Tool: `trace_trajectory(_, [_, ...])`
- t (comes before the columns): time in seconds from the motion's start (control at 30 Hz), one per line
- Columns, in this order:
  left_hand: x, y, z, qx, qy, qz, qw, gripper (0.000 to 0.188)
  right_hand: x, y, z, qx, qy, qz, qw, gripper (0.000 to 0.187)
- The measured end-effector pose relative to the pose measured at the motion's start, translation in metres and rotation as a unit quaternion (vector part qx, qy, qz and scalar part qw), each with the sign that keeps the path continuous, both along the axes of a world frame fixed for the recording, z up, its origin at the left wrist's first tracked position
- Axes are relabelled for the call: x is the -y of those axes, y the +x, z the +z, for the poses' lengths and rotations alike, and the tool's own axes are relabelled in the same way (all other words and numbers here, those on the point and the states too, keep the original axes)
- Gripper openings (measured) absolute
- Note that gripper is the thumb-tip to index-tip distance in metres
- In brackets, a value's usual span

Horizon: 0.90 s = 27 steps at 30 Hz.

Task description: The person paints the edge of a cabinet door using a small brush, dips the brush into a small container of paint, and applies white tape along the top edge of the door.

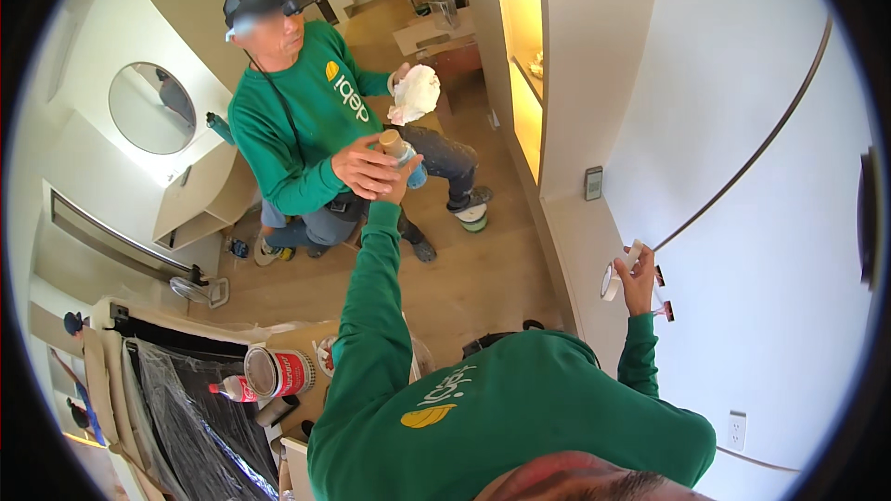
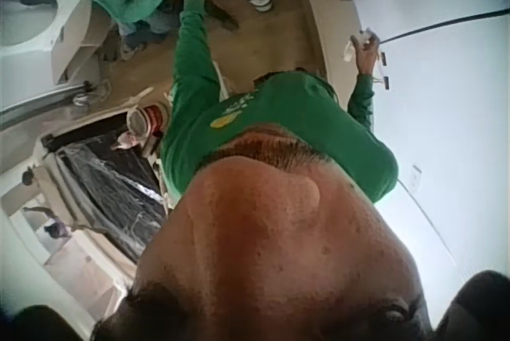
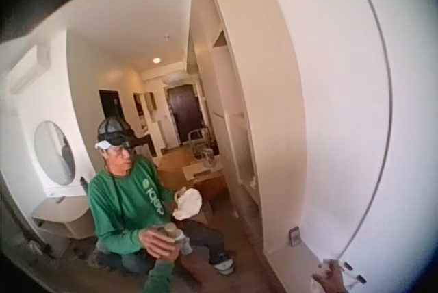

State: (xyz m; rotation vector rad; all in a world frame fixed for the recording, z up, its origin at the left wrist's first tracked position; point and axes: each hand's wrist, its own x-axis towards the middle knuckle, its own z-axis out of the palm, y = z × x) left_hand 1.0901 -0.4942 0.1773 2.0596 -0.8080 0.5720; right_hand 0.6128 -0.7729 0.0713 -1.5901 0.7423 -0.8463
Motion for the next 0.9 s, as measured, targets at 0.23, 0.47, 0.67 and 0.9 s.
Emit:
trace_trajectory(0.23, [0.014, 0.012, -0.03, 0.096, 0.137, 0.084, 0.982, 0.068, 0.024, 0.006, 0.001, 0.015, 0.01, 0.015, 1.0, 0.059])
trace_trajectory(0.47, [0.033, 0.034, -0.027, 0.119, 0.019, 0.093, 0.988, 0.054, 0.045, 0.006, 0.012, 0.002, 0.015, 0.035, 0.999, 0.06])
trace_trajectory(0.67, [0.014, -0.01, -0.054, -0.062, -0.123, 0.197, 0.971, 0.074, 0.035, 0.042, 0.046, -0.003, -0.031, 0.178, 0.983, 0.063])
trace_trajectory(0.9, [0.035, -0.275, -0.077, -0.297, -0.036, -0.087, 0.95, 0.068, -0.02, 0.082, 0.057, 0.001, -0.079, 0.451, 0.889, 0.065])
